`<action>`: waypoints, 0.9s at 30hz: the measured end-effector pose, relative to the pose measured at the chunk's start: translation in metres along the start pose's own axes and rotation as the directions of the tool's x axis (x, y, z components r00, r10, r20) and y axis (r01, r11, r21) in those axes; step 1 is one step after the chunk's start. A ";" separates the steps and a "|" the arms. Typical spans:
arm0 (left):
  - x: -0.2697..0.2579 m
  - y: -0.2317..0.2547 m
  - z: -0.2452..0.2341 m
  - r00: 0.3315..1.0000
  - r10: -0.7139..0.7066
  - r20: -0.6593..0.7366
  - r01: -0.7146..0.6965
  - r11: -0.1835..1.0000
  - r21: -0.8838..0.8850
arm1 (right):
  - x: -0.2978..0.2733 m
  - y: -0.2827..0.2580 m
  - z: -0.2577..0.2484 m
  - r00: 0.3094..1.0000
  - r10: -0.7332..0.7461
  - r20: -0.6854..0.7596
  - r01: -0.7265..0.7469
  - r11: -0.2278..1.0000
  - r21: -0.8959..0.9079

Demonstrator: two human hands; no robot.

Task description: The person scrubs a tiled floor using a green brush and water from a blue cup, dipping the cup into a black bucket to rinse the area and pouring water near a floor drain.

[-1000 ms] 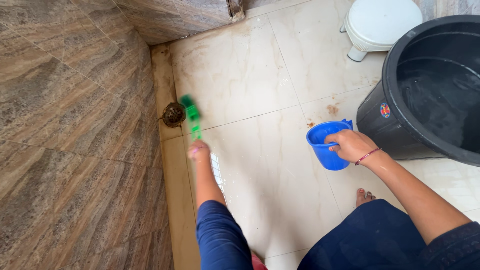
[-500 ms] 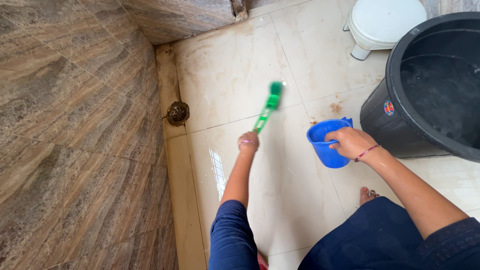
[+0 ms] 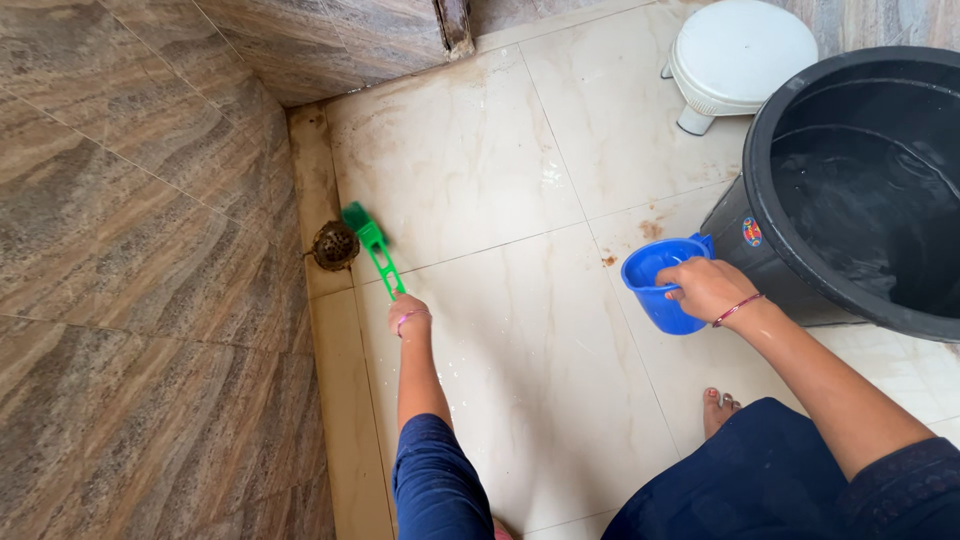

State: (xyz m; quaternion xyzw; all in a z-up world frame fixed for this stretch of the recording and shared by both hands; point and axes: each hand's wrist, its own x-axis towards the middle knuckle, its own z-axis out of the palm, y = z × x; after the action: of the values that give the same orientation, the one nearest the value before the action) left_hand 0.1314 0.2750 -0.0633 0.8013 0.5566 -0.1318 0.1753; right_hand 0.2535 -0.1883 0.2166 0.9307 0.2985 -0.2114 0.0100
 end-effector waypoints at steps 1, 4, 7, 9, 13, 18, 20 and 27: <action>0.000 -0.001 0.001 1.000 0.019 -0.021 -0.019 1.000 -0.002 | 0.000 0.003 0.000 1.000 0.001 0.004 -0.001 1.000 0.001; -0.014 0.017 0.020 0.965 0.250 -0.085 -0.245 0.968 0.064 | -0.003 0.009 -0.002 0.997 -0.028 -0.067 0.033 0.996 0.082; -0.048 0.083 0.065 0.920 0.392 0.002 -0.390 0.915 0.104 | -0.009 0.011 -0.002 1.000 0.018 -0.012 -0.017 0.993 0.120; -0.086 0.133 0.101 0.829 0.559 0.001 -0.549 0.813 0.194 | -0.013 0.011 -0.001 1.000 0.001 -0.028 0.003 0.989 0.145; -0.188 0.217 0.152 0.757 0.636 0.150 -0.654 0.731 0.196 | -0.018 0.018 0.000 1.000 0.009 -0.012 -0.006 0.986 0.168; -0.166 0.248 0.155 0.822 0.551 0.142 -0.569 0.800 0.190 | -0.030 0.033 -0.002 1.000 0.020 -0.014 -0.018 0.991 0.131; -0.114 0.228 0.145 0.832 0.553 0.045 -0.549 0.807 0.217 | -0.031 0.040 -0.004 0.999 0.009 -0.045 -0.003 0.989 0.145; -0.024 0.124 0.080 0.948 0.310 -0.075 -0.289 0.934 0.209 | -0.034 0.060 -0.008 0.998 0.001 -0.069 0.008 0.991 0.133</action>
State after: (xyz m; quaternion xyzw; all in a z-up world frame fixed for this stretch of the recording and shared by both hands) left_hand 0.2381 0.1806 -0.1091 0.8960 0.4206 -0.1146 0.0839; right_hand 0.2650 -0.2554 0.2312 0.9355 0.2855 -0.1985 -0.0627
